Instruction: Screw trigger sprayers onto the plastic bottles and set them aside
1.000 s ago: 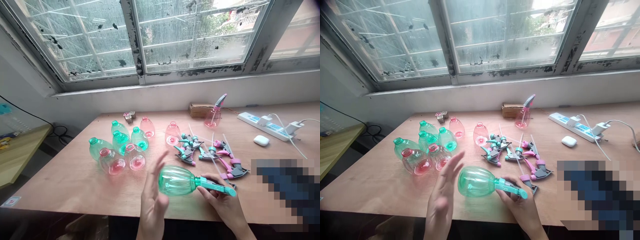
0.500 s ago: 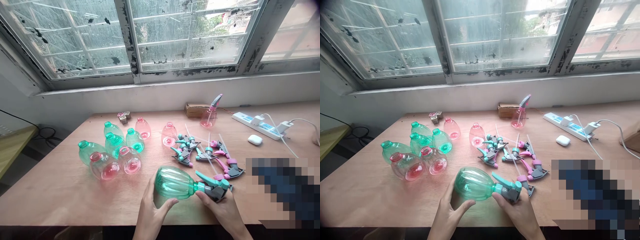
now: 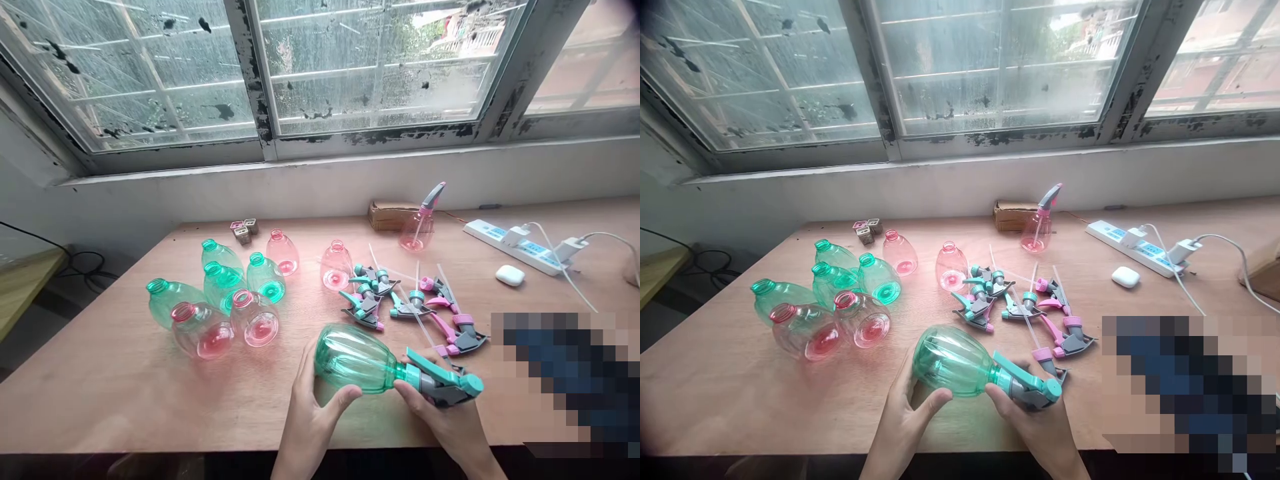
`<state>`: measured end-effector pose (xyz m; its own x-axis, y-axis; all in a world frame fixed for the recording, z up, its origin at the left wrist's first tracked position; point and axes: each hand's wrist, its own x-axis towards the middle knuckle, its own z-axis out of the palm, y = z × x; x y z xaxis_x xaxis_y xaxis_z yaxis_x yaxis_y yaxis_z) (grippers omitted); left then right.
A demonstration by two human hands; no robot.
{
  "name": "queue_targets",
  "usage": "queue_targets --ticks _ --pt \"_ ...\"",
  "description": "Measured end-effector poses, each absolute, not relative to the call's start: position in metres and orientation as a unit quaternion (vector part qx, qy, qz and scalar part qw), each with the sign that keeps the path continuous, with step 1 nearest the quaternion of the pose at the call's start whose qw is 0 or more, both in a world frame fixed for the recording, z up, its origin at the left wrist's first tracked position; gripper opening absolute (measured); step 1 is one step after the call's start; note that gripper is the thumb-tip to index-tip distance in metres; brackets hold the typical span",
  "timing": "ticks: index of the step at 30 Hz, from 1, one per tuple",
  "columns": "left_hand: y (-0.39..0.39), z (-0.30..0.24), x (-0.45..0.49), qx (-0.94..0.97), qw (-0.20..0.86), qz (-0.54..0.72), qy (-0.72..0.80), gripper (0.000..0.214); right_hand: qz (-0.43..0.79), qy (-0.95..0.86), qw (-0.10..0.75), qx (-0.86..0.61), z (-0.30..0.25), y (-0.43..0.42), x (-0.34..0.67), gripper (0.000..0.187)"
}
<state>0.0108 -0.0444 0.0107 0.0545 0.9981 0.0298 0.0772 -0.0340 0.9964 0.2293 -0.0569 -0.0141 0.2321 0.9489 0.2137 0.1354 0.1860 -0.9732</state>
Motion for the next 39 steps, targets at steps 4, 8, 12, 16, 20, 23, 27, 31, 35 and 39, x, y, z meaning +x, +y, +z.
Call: queue_targets --ticks 4,8,12,16,20,23,27,31,35,39 --pt "-0.047 0.009 0.008 0.537 0.479 0.488 0.493 0.079 0.341 -0.517 0.568 -0.543 -0.012 -0.057 0.23 0.022" --pt "-0.048 0.014 0.01 0.52 0.504 0.48 0.495 0.08 0.343 -0.515 0.558 -0.553 -0.004 -0.057 0.229 0.023" --pt "-0.049 0.014 0.008 0.502 0.534 0.477 0.484 0.097 0.337 -0.54 0.554 -0.536 -0.005 -0.059 0.23 0.02" --pt "-0.048 0.009 0.005 0.46 0.549 0.518 0.468 0.105 0.342 -0.573 0.548 -0.504 -0.01 -0.061 0.227 0.016" --pt "-0.046 0.013 0.007 0.493 0.547 0.49 0.466 0.079 0.359 -0.533 0.571 -0.51 -0.01 -0.061 0.228 0.017" --pt "-0.046 0.02 0.009 0.512 0.548 0.462 0.473 0.075 0.399 -0.491 0.569 -0.525 -0.007 -0.06 0.232 0.019" --pt "-0.049 0.022 0.009 0.521 0.55 0.452 0.472 0.078 0.419 -0.479 0.568 -0.522 -0.003 -0.061 0.232 0.02" --pt "-0.05 0.016 0.007 0.478 0.563 0.483 0.471 0.1 0.384 -0.504 0.57 -0.522 0.002 -0.06 0.229 0.017" --pt "-0.048 0.017 0.006 0.47 0.577 0.488 0.456 0.075 0.381 -0.514 0.558 -0.529 0.003 -0.06 0.23 0.018" --pt "-0.048 0.025 0.008 0.509 0.543 0.47 0.474 0.061 0.414 -0.499 0.556 -0.52 0.002 -0.061 0.232 0.028"
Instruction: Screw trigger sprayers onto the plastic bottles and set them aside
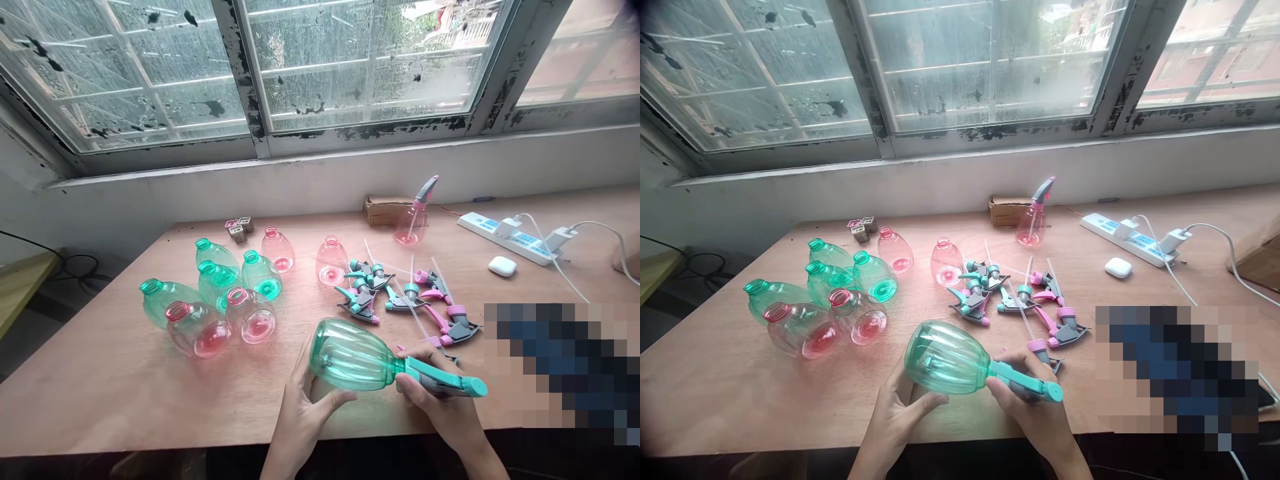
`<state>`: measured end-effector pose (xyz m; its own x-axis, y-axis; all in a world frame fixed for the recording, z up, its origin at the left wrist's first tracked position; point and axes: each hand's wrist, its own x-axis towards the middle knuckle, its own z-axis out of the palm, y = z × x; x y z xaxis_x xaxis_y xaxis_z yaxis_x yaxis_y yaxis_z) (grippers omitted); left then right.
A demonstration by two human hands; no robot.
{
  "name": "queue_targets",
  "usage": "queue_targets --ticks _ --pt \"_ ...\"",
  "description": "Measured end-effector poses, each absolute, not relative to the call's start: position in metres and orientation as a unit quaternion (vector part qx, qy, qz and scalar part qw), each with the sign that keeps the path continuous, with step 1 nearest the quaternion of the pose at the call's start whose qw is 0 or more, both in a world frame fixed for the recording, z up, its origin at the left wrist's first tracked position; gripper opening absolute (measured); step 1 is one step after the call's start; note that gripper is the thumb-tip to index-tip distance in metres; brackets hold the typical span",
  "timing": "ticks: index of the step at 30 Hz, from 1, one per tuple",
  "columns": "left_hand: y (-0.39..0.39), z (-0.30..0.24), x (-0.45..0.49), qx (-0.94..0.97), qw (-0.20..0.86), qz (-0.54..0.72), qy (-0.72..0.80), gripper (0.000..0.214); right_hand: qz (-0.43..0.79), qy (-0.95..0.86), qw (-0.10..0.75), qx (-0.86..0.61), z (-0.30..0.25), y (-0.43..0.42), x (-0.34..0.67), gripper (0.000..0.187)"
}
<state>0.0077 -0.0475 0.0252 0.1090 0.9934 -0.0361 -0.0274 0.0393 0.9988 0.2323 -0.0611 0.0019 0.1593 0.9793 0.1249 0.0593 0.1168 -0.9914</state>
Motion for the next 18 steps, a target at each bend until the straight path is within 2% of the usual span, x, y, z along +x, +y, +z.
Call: queue_targets --ticks 2,7,12,18 --pt "-0.0483 0.0258 0.0085 0.515 0.538 0.465 0.48 0.063 0.424 -0.487 0.567 -0.51 0.0021 -0.0614 0.2318 0.032" --pt "-0.0479 0.0179 0.0067 0.483 0.555 0.481 0.477 0.085 0.379 -0.516 0.569 -0.516 0.0068 -0.0602 0.2251 0.03" --pt "-0.0469 0.0174 0.0061 0.472 0.579 0.476 0.465 0.076 0.37 -0.518 0.574 -0.516 0.0074 -0.06 0.2228 0.031" --pt "-0.0472 0.0176 0.0104 0.49 0.537 0.474 0.497 0.087 0.4 -0.496 0.58 -0.507 -0.0008 -0.0613 0.2254 0.029"
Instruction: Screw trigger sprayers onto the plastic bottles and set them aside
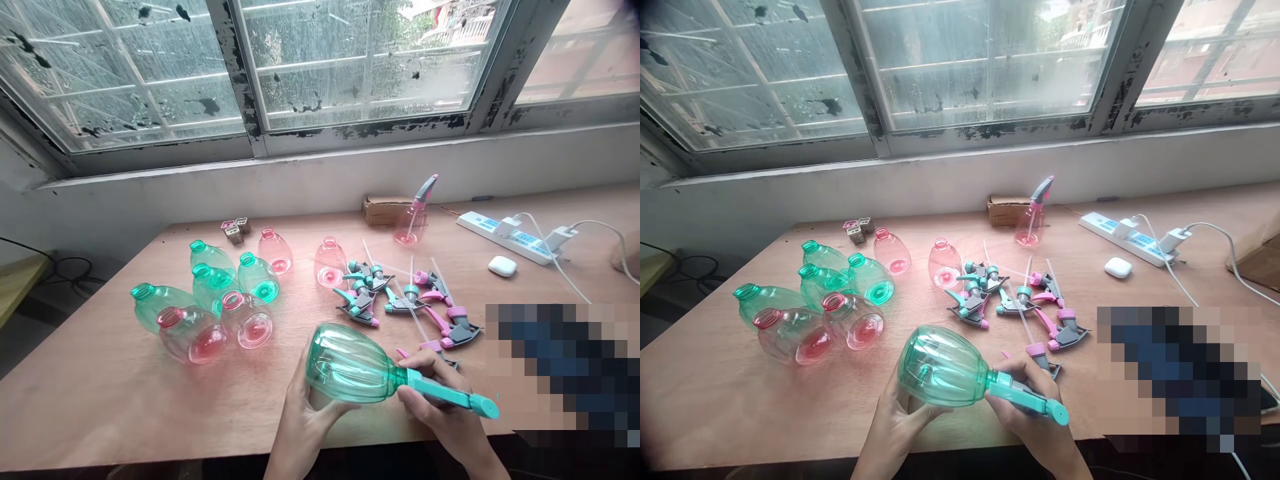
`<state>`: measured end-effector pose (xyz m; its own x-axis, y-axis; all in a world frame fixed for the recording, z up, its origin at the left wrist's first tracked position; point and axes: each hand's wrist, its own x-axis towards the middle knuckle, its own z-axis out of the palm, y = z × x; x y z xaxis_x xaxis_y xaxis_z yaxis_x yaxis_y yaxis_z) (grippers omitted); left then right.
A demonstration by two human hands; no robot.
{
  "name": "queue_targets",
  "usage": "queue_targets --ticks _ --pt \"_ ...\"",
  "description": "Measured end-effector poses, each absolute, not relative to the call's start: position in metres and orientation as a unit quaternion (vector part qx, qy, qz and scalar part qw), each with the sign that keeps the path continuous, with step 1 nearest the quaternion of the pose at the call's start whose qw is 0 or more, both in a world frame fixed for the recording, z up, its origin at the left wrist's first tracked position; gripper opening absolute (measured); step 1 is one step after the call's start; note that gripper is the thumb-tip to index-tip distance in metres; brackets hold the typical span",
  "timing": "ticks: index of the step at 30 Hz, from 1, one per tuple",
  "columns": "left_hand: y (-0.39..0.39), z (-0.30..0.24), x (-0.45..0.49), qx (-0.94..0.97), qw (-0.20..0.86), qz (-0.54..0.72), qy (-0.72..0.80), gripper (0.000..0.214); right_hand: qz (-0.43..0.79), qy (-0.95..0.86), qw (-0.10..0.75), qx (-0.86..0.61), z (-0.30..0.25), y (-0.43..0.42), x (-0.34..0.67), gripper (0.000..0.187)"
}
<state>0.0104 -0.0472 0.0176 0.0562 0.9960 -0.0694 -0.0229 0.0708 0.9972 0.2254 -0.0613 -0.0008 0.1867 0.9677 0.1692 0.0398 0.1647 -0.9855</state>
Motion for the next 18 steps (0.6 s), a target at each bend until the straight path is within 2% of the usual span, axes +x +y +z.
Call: queue_targets --ticks 5,11,18 --pt "-0.048 0.018 0.009 0.504 0.551 0.448 0.491 0.088 0.34 -0.508 0.595 -0.522 0.001 -0.061 0.221 0.026" --pt "-0.045 0.019 0.007 0.494 0.564 0.476 0.459 0.068 0.398 -0.48 0.59 -0.514 -0.002 -0.062 0.228 0.022" --pt "-0.048 0.018 0.008 0.512 0.546 0.459 0.478 0.079 0.427 -0.454 0.595 -0.508 -0.004 -0.062 0.231 0.018"
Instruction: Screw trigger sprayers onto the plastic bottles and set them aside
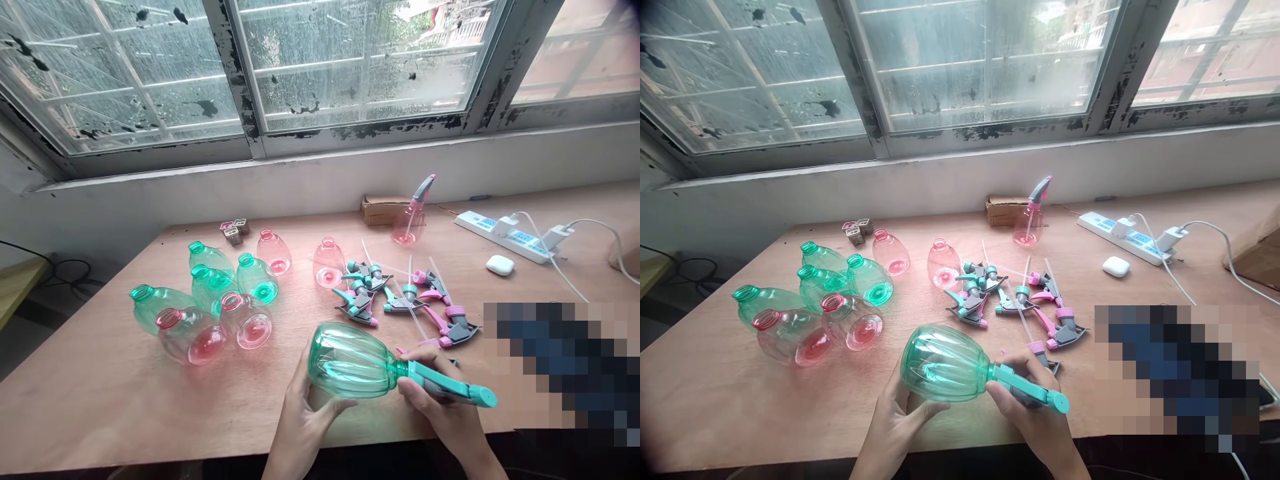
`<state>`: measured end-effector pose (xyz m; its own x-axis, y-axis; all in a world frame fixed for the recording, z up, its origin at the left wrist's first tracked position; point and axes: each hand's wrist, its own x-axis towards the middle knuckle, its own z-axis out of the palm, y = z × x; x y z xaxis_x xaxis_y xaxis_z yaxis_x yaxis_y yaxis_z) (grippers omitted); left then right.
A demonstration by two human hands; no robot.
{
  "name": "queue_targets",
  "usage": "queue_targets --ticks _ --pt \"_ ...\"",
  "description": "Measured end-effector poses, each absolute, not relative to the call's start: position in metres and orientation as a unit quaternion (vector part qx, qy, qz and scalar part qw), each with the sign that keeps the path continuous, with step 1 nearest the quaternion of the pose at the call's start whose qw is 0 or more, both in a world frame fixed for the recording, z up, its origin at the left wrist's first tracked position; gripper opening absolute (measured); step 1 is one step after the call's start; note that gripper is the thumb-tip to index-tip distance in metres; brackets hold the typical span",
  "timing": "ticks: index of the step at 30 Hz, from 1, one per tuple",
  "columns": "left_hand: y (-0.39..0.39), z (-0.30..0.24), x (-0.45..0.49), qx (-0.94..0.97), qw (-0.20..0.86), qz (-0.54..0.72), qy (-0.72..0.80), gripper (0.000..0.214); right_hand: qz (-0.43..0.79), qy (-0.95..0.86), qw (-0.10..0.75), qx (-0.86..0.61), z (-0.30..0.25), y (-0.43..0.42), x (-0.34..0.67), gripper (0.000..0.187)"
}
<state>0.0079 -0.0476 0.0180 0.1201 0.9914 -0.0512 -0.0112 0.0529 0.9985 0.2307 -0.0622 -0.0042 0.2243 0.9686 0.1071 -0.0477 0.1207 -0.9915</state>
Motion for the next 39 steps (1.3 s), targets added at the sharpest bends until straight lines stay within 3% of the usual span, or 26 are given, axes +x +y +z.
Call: queue_targets --ticks 4,12,21,27,36,39 --pt "-0.05 0.016 0.007 0.504 0.559 0.47 0.461 0.088 0.415 -0.476 0.586 -0.508 0.0 -0.062 0.227 0.018" --pt "-0.05 0.016 0.003 0.523 0.558 0.449 0.462 0.074 0.431 -0.462 0.591 -0.503 -0.002 -0.061 0.232 0.026" --pt "-0.052 0.012 0.003 0.5 0.589 0.453 0.445 0.109 0.423 -0.467 0.576 -0.52 -0.002 -0.062 0.229 0.026" --pt "-0.049 0.016 0.003 0.494 0.599 0.448 0.444 0.086 0.426 -0.469 0.577 -0.515 -0.001 -0.062 0.228 0.024" --pt "-0.053 0.005 0.002 0.521 0.562 0.445 0.464 0.105 0.471 -0.466 0.571 -0.485 -0.009 -0.062 0.235 0.026" --pt "-0.053 0.007 0.001 0.507 0.574 0.447 0.461 0.102 0.46 -0.47 0.563 -0.5 -0.007 -0.061 0.233 0.026"
